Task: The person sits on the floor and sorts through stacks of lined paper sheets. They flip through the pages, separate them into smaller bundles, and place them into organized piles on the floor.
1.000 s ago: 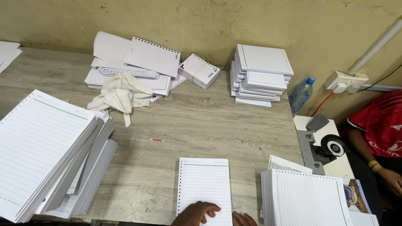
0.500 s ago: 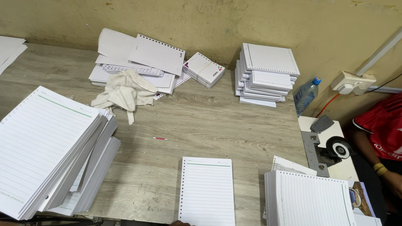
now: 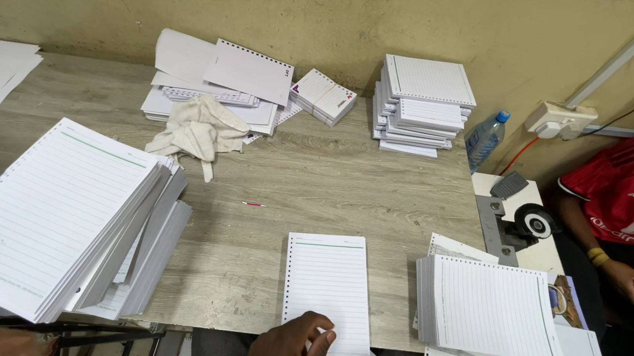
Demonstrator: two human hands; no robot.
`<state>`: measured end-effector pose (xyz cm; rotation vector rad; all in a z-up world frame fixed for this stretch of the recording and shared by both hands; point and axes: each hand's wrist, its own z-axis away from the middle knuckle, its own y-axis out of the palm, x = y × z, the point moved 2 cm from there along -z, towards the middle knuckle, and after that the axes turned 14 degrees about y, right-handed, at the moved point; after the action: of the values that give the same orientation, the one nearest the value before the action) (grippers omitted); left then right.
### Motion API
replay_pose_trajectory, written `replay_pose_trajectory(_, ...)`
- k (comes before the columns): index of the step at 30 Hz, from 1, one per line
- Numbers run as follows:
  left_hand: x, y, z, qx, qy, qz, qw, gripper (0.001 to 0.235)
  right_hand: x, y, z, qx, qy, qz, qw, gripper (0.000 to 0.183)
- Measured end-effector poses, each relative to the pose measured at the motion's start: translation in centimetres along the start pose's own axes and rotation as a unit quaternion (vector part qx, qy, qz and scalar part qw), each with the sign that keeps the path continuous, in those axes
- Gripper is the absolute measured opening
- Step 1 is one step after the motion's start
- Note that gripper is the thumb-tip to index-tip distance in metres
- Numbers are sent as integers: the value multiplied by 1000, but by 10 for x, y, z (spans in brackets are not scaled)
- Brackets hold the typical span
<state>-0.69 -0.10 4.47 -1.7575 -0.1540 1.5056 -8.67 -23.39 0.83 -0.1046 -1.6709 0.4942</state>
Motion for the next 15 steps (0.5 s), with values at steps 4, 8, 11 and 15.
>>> replay_pose_trajectory(4, 45, 59, -8, 80, 39, -212, 973, 29, -56, 30, 17, -340, 156, 200, 906, 47)
replay_pose_trajectory(8, 49, 66, -25, 58, -16, -198, 978, 28, -86, 51, 14, -262, 304, 237, 885, 74)
replay_pose_trajectory(11, 47, 64, -30, 27, -21, -189, 981, 27, -91, 56, 15, -322, 266, 202, 886, 63)
replay_pose_trajectory(15, 31, 46, -38, -39, 26, 2, 999, 18, -88, 52, 11, -358, 236, 160, 889, 50)
